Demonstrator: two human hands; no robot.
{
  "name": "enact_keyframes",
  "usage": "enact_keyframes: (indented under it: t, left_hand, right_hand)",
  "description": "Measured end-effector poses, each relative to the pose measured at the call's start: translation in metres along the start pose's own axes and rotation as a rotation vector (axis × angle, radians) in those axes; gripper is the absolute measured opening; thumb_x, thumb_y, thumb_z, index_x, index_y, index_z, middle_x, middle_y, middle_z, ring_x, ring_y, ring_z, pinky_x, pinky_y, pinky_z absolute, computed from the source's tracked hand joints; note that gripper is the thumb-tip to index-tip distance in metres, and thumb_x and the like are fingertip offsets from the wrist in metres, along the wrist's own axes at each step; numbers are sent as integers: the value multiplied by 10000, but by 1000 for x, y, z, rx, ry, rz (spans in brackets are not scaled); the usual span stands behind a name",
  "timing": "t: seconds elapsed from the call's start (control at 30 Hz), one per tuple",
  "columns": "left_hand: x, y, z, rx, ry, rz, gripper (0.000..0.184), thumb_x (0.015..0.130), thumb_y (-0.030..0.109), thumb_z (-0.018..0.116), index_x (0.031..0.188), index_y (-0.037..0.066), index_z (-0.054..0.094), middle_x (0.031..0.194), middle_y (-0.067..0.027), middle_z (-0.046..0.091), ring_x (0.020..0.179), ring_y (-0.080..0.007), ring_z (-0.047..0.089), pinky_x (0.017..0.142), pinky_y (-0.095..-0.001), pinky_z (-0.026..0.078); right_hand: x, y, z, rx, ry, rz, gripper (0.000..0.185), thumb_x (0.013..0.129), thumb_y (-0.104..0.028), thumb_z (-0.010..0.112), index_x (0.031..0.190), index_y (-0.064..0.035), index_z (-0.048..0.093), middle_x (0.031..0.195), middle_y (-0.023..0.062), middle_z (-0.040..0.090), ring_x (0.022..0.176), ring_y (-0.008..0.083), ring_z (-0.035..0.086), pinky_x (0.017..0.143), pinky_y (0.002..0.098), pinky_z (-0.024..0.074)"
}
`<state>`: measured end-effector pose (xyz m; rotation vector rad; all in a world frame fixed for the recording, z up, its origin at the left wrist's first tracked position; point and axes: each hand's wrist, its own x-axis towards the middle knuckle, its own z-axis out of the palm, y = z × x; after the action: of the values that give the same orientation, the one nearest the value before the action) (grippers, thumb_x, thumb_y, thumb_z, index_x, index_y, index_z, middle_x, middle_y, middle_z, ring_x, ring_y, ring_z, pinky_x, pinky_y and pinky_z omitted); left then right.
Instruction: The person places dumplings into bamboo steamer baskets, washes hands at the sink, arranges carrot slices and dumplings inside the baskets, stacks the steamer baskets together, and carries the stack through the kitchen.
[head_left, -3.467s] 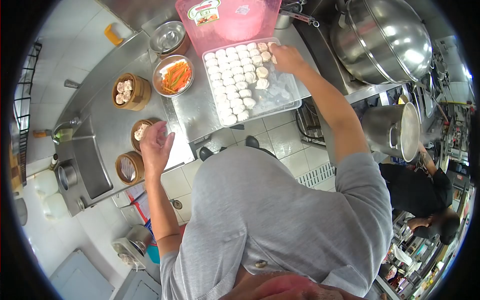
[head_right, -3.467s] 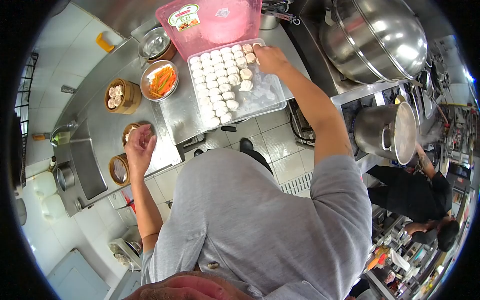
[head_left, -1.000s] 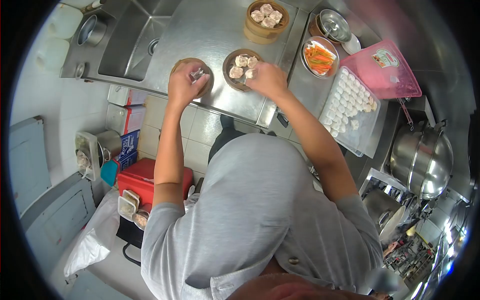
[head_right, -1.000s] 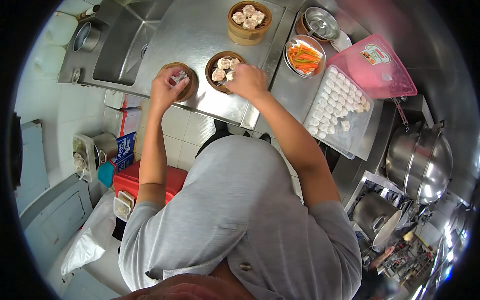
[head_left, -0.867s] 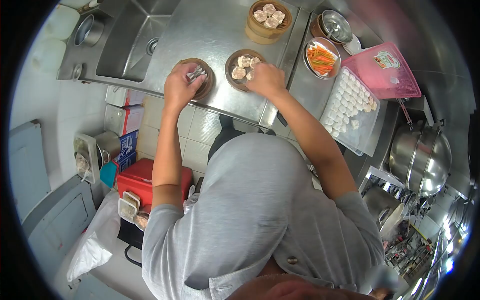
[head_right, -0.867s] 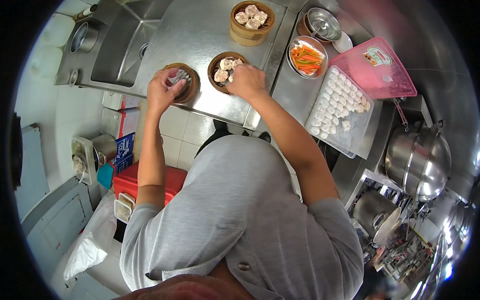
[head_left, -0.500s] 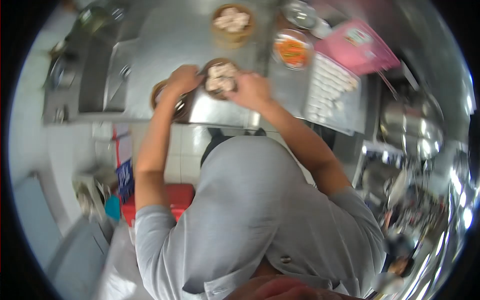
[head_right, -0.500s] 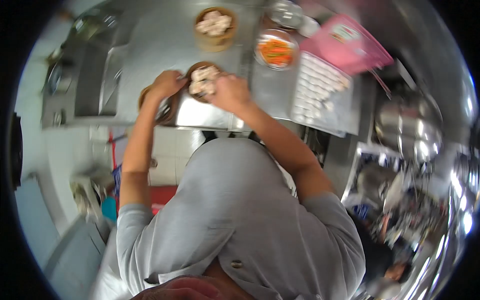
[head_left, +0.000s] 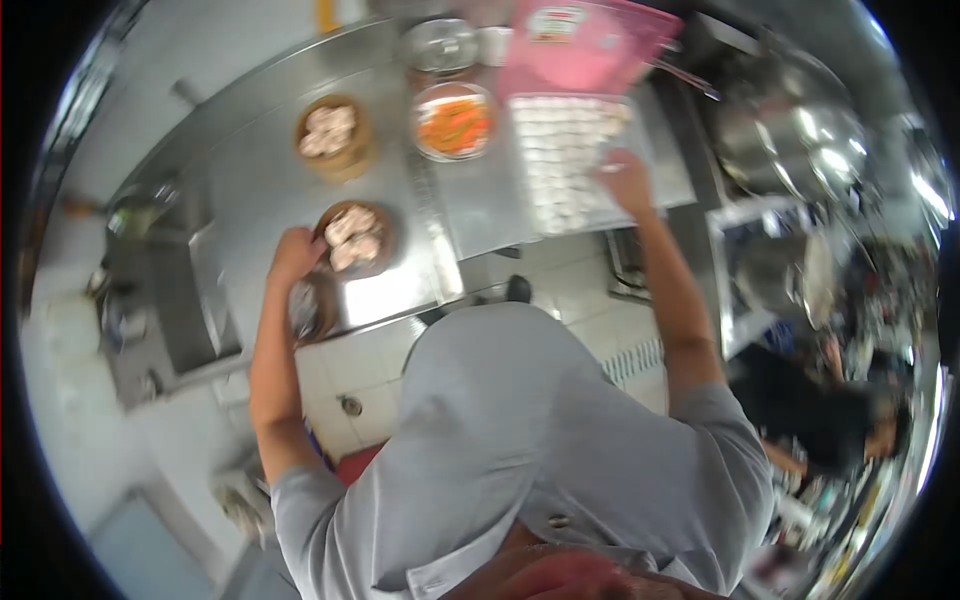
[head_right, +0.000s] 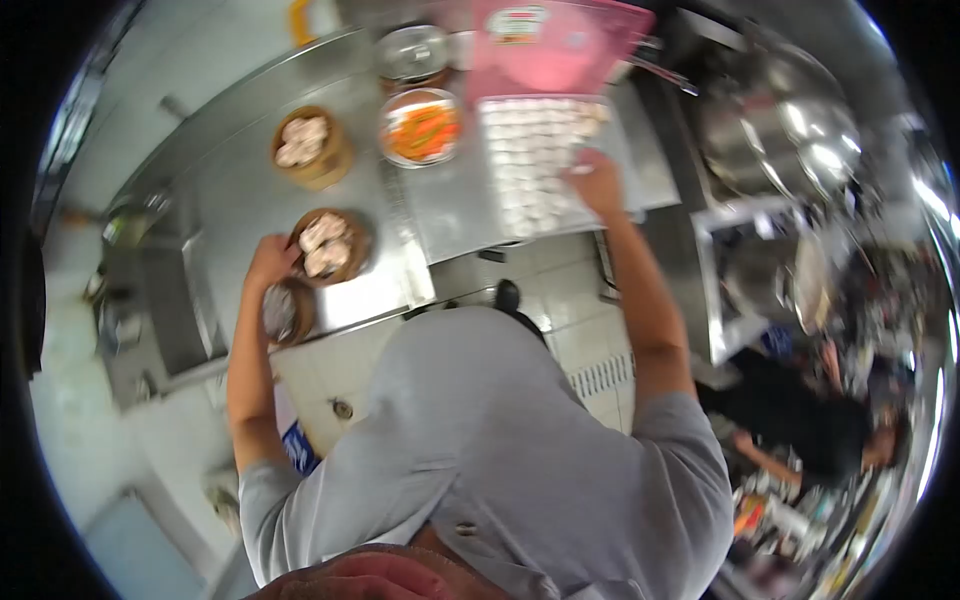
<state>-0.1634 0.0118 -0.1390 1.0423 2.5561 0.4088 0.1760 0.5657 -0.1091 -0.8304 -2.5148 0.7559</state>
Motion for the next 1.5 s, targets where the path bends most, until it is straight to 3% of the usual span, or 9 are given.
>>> enact_keyframes:
  t: [0.3,0.63,0.67,0.87,1.2,1.33,1.4,1.47,1.5]
  left_hand:
    - [0,48,-168,-329,25,-175,412,949,341,589,740,-5,668,570,-62,612,496,-134,599,451,-344,460]
    - [126,3,-165,-257,62,-400,400,950,279,495,655,62,656,534,-82,626,493,-202,652,461,-366,496]
    - [142,-25,-161,253,-52,-103,450,975,303,469,643,66,660,543,-84,639,489,-215,655,510,-386,514]
    - [146,34,-155,-374,78,-578,349,924,289,583,791,-13,695,668,-96,692,494,-192,656,468,-330,564]
    - [136,17,-143,-631,-16,-643,334,962,351,611,934,29,698,730,-72,700,565,-190,655,506,-334,547]
    - [77,9,-151,-413,227,-488,403,982,390,564,1005,11,697,870,-147,746,784,-270,728,645,-403,581]
    - [41,-102,-125,411,24,-283,413,973,361,515,1085,4,691,977,-240,732,912,-394,718,783,-493,564]
    - [-48,-133,-75,408,199,-473,207,932,241,562,984,62,652,863,-227,700,812,-395,702,708,-495,545]
    - [-78,-161,-51,376,-55,-636,181,901,193,593,898,30,673,849,-226,711,840,-391,717,734,-488,558]
  right_hand:
    - [87,52,-10,-149,-114,-128,542,739,-127,756,1263,-104,618,1256,172,671,1155,371,644,983,455,522]
    - [103,81,-2,-217,-103,-65,457,738,-156,734,1185,-125,640,1196,169,693,1111,398,653,945,475,529]
    - [104,82,-1,-172,-98,-91,471,730,-148,734,1191,-121,641,1182,174,694,1100,402,655,941,471,530]
    - [108,72,-9,-81,-169,-49,451,708,-199,804,1122,-75,672,1061,189,727,1024,382,694,904,433,548]
    - [100,69,-10,-153,-143,-121,443,713,-222,824,1098,-48,692,1010,188,736,970,367,711,874,428,552]
    - [99,67,-16,-240,-240,-59,454,731,-220,811,1132,-36,705,1010,186,738,969,362,712,868,431,550]
    - [89,49,-25,-345,-300,24,449,731,-236,813,1115,-28,712,992,191,734,952,367,710,855,437,550]
    - [74,54,-23,-124,-223,-148,399,707,-286,828,974,-16,705,931,204,713,902,394,694,814,458,549]
    - [70,63,-23,-189,-203,-160,406,703,-319,829,949,-22,701,920,201,708,890,391,690,799,458,543]
